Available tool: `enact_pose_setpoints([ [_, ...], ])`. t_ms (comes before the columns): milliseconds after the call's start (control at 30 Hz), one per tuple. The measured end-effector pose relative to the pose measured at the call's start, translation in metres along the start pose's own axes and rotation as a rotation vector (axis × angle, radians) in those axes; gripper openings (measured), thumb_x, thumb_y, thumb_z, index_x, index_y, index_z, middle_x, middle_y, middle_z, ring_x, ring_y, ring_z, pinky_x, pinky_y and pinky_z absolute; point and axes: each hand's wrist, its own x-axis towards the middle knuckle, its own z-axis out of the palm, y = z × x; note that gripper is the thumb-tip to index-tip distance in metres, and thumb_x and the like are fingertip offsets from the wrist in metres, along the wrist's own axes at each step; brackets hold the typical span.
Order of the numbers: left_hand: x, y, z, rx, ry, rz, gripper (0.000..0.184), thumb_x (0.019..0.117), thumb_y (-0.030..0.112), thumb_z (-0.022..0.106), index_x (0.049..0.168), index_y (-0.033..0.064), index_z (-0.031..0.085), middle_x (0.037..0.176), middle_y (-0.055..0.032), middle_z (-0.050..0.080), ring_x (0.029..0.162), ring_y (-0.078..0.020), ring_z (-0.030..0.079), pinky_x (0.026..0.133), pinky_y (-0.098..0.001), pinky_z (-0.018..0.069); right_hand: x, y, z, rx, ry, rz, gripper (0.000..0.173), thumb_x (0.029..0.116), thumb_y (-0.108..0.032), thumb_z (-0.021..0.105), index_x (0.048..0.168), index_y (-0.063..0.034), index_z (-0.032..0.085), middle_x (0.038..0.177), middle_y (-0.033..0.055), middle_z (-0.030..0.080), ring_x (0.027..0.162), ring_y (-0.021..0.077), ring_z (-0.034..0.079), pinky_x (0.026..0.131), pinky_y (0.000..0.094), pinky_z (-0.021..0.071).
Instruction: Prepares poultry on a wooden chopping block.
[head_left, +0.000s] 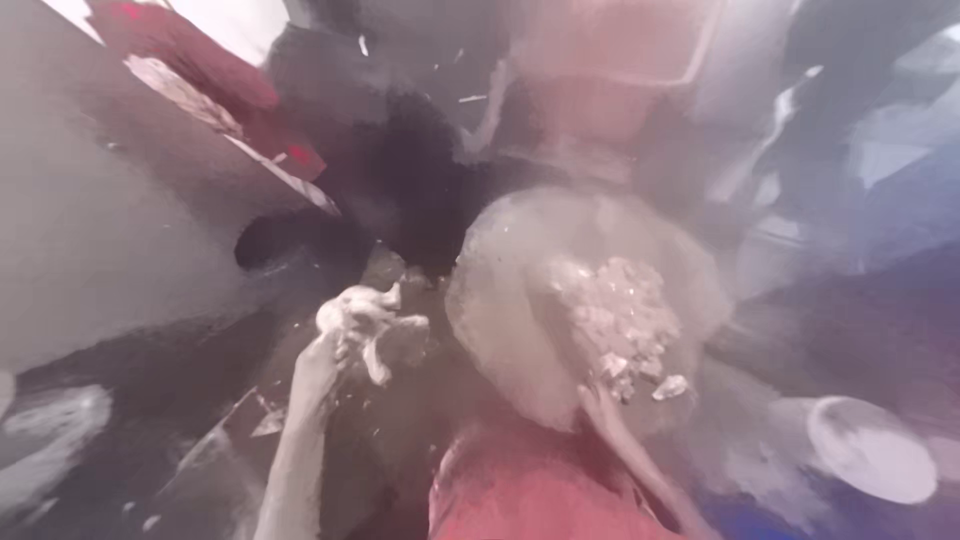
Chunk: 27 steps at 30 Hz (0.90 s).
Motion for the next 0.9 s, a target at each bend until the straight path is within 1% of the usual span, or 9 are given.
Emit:
enact_pose_setpoints([
  [67, -0.004, 0.029, 0.028, 0.12, 0.006, 0.106, 0.04, 0.1105, 0.031, 0.045, 0.124, -0.0002, 0.065, 0.096, -0.0095, 0.068, 0.077, -0.0126, 0.062, 0.075, -0.0355, 0.0559, -0.007, 0.005, -0.004, -0.032, -0.025, 0.0, 0.047, 0.1077, -0.035, 0.05, 0.136, 0.0018, 0.055, 0.117, 0.0253, 0.066, 0.106, 0.0368, 0.067, 0.096, 0.0554, 0.0523],
  [167, -0.02, 0.051, 0.101, 0.135, -0.025, 0.252, 0.037, 0.111, 0.023, 0.042, 0.127, -0.0037, 0.061, 0.091, -0.0099, 0.066, 0.072, -0.0124, 0.062, 0.069, -0.0333, 0.0567, -0.006, 0.007, -0.005, -0.072, -0.032, -0.026, 0.047, 0.1075, -0.037, 0.05, 0.134, 0.0013, 0.056, 0.111, 0.024, 0.068, 0.101, 0.036, 0.069, 0.093, 0.0558, 0.054],
  [233, -0.033, 0.04, 0.152, 0.227, -0.257, 0.29, 0.039, 0.11, 0.019, 0.044, 0.139, -0.0048, 0.052, 0.112, -0.0154, 0.068, 0.095, -0.0198, 0.068, 0.088, -0.0381, 0.0573, -0.007, 0.007, -0.004, -0.061, -0.018, -0.035, 0.045, 0.1077, -0.035, 0.05, 0.133, 0.0014, 0.057, 0.113, 0.0245, 0.068, 0.103, 0.0368, 0.068, 0.094, 0.0562, 0.0532],
  [300, -0.035, 0.007, 0.196, 0.402, -0.564, 0.377, 0.052, 0.1059, 0.023, 0.053, 0.15, -0.0027, 0.043, 0.139, -0.0216, 0.059, 0.127, -0.0283, 0.06, 0.111, -0.0447, 0.0468, -0.009, 0.007, 0.0, -0.069, 0.025, -0.03, 0.044, 0.1074, -0.033, 0.052, 0.133, 0.0017, 0.059, 0.117, 0.0253, 0.068, 0.108, 0.0381, 0.068, 0.098, 0.0564, 0.0525],
  [367, -0.025, -0.02, 0.217, 0.469, -0.753, 0.41, 0.058, 0.1045, 0.028, 0.057, 0.153, 0.0006, 0.043, 0.148, -0.022, 0.053, 0.138, -0.0303, 0.052, 0.118, -0.045, 0.0393, -0.012, 0.007, 0.007, -0.058, 0.059, -0.011, 0.044, 0.1072, -0.03, 0.053, 0.134, 0.0031, 0.059, 0.124, 0.0265, 0.067, 0.117, 0.039, 0.065, 0.105, 0.0548, 0.0492],
  [467, 0.007, -0.011, 0.205, 0.342, -0.703, 0.392, 0.036, 0.1068, 0.018, 0.052, 0.138, 0.003, 0.062, 0.138, -0.0153, 0.063, 0.127, -0.0228, 0.062, 0.112, -0.0398, 0.0461, -0.013, 0.011, 0.024, -0.041, 0.135, 0.001, 0.042, 0.1064, -0.03, 0.054, 0.133, 0.0023, 0.061, 0.123, 0.0255, 0.067, 0.116, 0.0378, 0.066, 0.104, 0.0547, 0.0499],
  [567, 0.075, 0.011, 0.195, 0.236, -0.585, 0.431, 0.033, 0.1089, 0.017, 0.046, 0.133, 0.0071, 0.066, 0.13, -0.0102, 0.068, 0.115, -0.0176, 0.067, 0.102, -0.038, 0.0526, -0.019, 0.001, 0.031, -0.032, 0.173, 0.027, 0.041, 0.1063, -0.028, 0.054, 0.132, 0.0029, 0.06, 0.12, 0.0259, 0.068, 0.113, 0.0379, 0.067, 0.102, 0.055, 0.0504],
  [733, 0.168, 0.061, 0.26, 0.581, -0.725, 0.573, 0.038, 0.1066, 0.025, 0.05, 0.143, 0.0182, 0.059, 0.142, -0.0098, 0.061, 0.132, -0.0267, 0.058, 0.112, -0.0521, 0.0454, -0.021, 0.004, 0.047, -0.07, 0.185, 0.108, 0.045, 0.1067, -0.035, 0.052, 0.14, -0.0056, 0.058, 0.129, 0.0204, 0.067, 0.119, 0.0342, 0.065, 0.105, 0.0565, 0.0495],
  [900, 0.204, 0.061, 0.323, 0.938, -0.788, 0.816, 0.043, 0.0989, 0.029, 0.059, 0.14, 0.0162, 0.059, 0.145, -0.0134, 0.056, 0.137, -0.037, 0.05, 0.11, -0.0631, 0.0411, -0.022, -0.004, 0.051, -0.151, 0.3, 0.102, 0.039, 0.1045, -0.03, 0.056, 0.131, -0.0022, 0.064, 0.118, 0.0223, 0.071, 0.111, 0.0363, 0.069, 0.1, 0.0565, 0.053],
])
